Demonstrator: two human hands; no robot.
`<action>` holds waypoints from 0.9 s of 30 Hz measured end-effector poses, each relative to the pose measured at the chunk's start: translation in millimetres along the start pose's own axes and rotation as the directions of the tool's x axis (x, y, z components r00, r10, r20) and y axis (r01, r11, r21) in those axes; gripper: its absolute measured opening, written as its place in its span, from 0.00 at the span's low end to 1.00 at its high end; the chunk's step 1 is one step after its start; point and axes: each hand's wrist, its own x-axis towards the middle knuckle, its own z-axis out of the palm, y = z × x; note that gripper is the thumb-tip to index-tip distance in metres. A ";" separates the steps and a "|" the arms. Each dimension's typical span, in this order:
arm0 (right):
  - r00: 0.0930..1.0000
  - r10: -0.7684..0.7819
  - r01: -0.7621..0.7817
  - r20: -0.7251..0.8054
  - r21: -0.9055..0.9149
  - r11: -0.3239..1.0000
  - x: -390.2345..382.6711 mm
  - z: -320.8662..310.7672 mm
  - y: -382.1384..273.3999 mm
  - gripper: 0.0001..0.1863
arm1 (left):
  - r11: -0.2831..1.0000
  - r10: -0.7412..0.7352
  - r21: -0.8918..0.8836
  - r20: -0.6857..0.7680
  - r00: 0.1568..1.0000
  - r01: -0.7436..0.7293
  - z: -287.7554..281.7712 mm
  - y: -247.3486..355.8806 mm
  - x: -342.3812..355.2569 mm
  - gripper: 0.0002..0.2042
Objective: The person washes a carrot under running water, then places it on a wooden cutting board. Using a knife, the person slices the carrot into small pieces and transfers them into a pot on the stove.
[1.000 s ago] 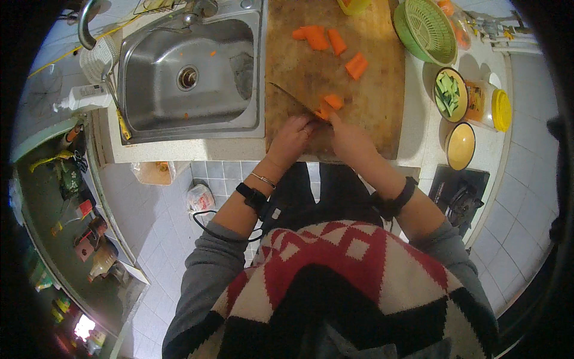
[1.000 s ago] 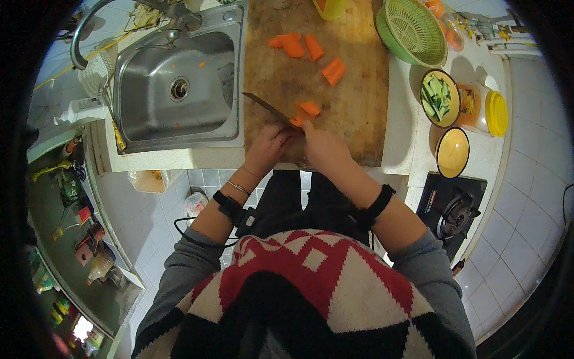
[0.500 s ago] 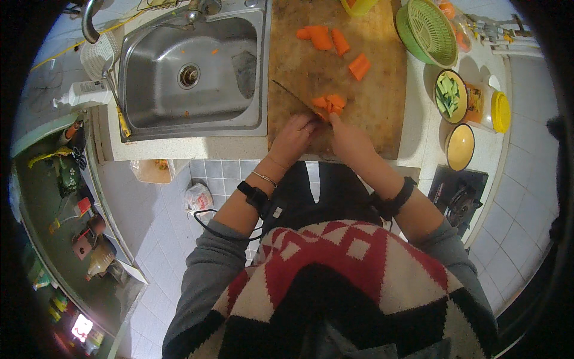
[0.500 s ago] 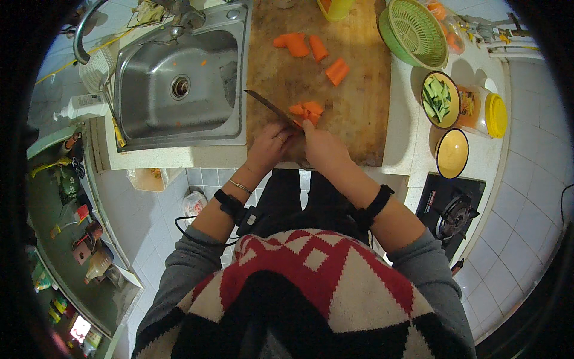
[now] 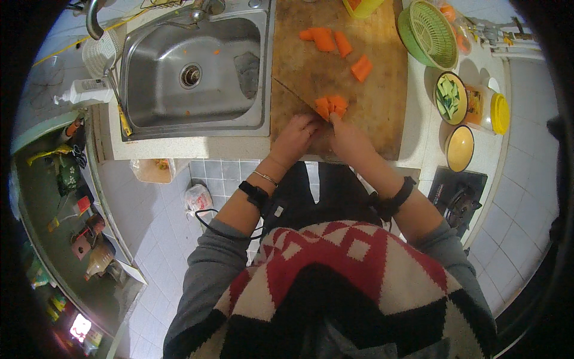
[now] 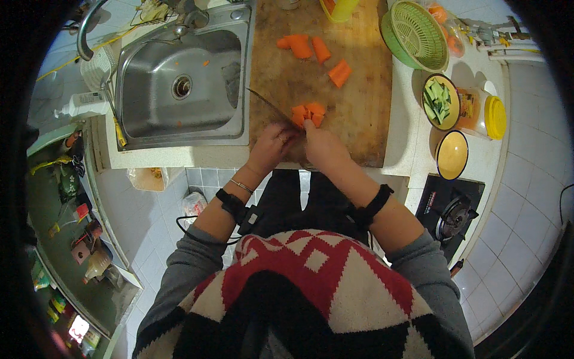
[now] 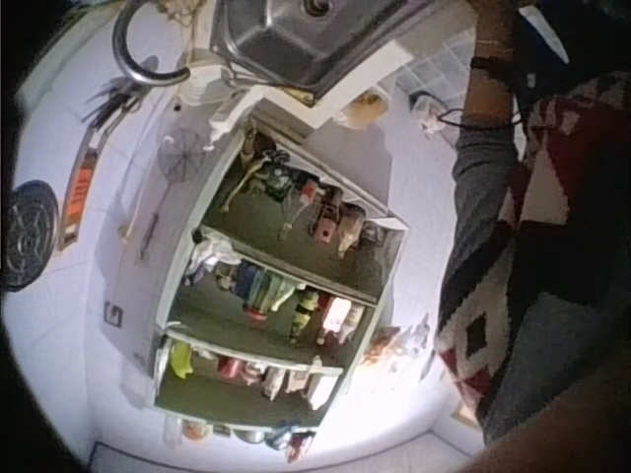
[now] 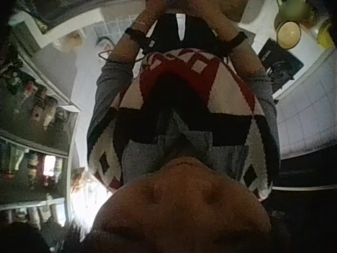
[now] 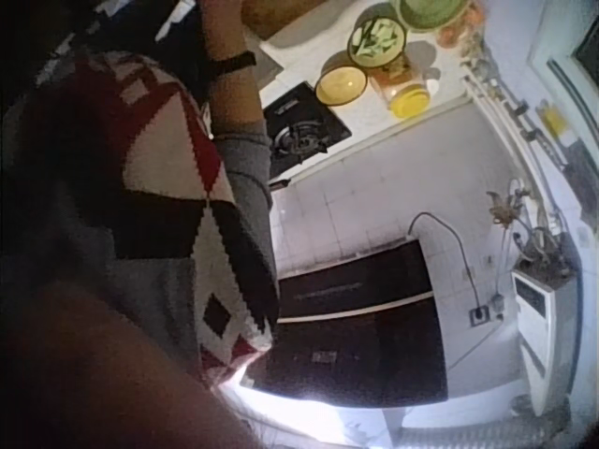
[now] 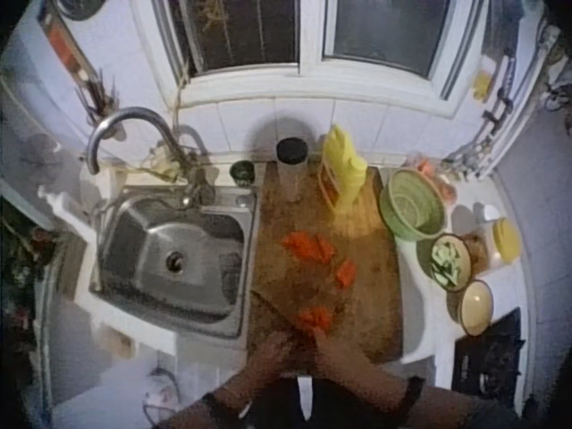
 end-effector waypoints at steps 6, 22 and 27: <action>0.998 0.013 -0.014 0.061 0.011 1.000 -9.3 -9.7 0.4 0.21 | 0.999 -0.036 -0.025 -0.019 0.999 0.036 0.6 1.7 -0.5 0.10; 0.999 0.038 -0.039 0.030 0.037 0.999 -3.9 -2.8 -0.2 0.14 | 1.000 0.011 -0.026 -0.060 0.998 -0.012 4.8 -4.0 -1.3 0.11; 0.999 0.041 -0.043 0.032 0.055 0.998 7.1 3.6 2.4 0.15 | 0.999 0.042 0.002 0.048 0.998 -0.042 -5.4 -4.9 2.6 0.11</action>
